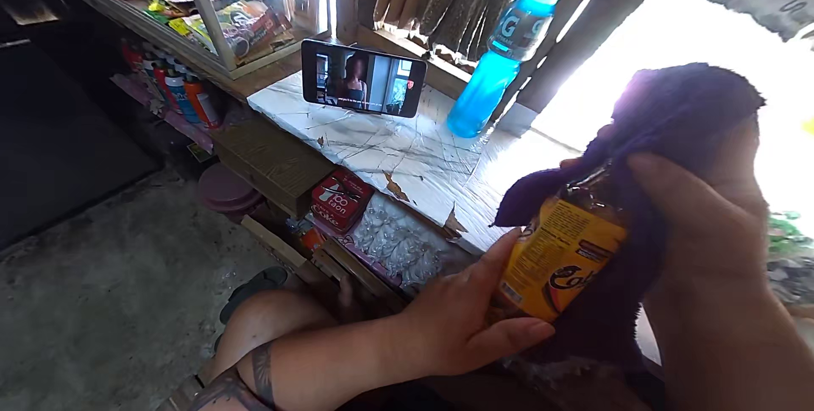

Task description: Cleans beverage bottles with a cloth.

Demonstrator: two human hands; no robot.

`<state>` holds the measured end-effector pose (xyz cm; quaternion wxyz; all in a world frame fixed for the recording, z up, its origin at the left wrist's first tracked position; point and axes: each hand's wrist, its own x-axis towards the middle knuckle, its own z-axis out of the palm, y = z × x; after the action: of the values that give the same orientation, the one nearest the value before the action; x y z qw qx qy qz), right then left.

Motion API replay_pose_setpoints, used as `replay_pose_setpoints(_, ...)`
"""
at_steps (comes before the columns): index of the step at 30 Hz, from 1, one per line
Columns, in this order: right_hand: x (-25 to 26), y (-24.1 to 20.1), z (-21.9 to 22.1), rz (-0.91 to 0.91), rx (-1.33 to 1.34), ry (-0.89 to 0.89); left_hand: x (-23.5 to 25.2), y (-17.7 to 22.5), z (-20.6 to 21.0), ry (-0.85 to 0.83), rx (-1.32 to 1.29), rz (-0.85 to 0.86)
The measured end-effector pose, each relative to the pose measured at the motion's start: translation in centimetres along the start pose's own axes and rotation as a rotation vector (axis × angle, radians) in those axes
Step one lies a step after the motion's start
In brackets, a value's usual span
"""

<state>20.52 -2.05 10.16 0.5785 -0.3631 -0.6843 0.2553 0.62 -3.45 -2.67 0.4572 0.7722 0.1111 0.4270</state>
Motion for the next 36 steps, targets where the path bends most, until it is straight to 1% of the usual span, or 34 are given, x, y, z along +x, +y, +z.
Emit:
replay_pose_setpoints(2,-0.2,-0.4,0.0,0.012,0.011,0.076,0.2,-0.2,0.1,-0.028,-0.12,0.038)
replay_pose_setpoints(4,-0.4,-0.6,-0.1,0.011,0.049,0.146,0.2,-0.3,0.2,-0.074,-0.403,0.05)
replay_pose_setpoints(6,-0.3,-0.4,0.0,0.007,0.097,0.185,0.1,0.1,0.1,-0.138,-0.707,-0.02)
replay_pose_setpoints(8,-0.4,-0.1,0.3,0.034,0.142,0.181,-0.1,0.4,0.2,-0.171,-0.86,-0.095)
replay_pose_setpoints(9,-0.5,0.1,0.4,0.047,0.171,0.165,-0.3,0.3,0.3,-0.172,-0.868,-0.113)
replay_pose_setpoints(11,-0.5,0.4,0.5,0.045,0.182,0.107,-0.5,0.1,0.6,-0.143,-0.79,-0.099)
replay_pose_setpoints(14,-0.7,0.4,1.1,-0.037,0.099,0.061,-0.4,-0.2,0.7,-0.085,-0.67,-0.024)
replay_pose_setpoints(16,-1.3,0.5,1.6,-0.074,-0.045,0.034,-0.3,-0.3,0.3,-0.049,-0.617,-0.007)
replay_pose_setpoints(18,-1.8,0.8,2.2,-0.125,-0.244,-0.018,-0.2,-0.3,0.0,0.01,-0.573,-0.037)
replay_pose_setpoints(21,-2.2,1.9,2.7,-0.271,-0.525,-0.146,0.0,-0.3,-0.6,0.077,-0.582,-0.131)
replay_pose_setpoints(23,-2.2,2.2,3.3,-0.389,-0.612,-0.279,0.2,-0.3,-1.0,0.123,-0.652,-0.195)
replay_pose_setpoints(25,-2.1,2.1,3.9,-0.44,-0.63,-0.384,0.3,-0.4,-1.2,0.163,-0.696,-0.19)
replay_pose_setpoints(27,-2.1,2.1,4.2,-0.481,-0.576,-0.467,0.2,-0.6,-1.2,0.215,-0.711,-0.153)
replay_pose_setpoints(31,-2.5,2.0,4.2,-0.505,-0.51,-0.627,-0.6,-0.5,-1.1,0.317,-0.717,-0.097)
replay_pose_setpoints(34,-2.4,1.9,4.0,-0.506,-0.488,-0.685,-0.9,-0.6,-0.9,0.345,-0.723,-0.082)
replay_pose_setpoints(36,-2.4,2.1,4.0,-0.532,-0.488,-0.635,-0.8,-0.7,-0.8,0.313,-0.648,-0.029)
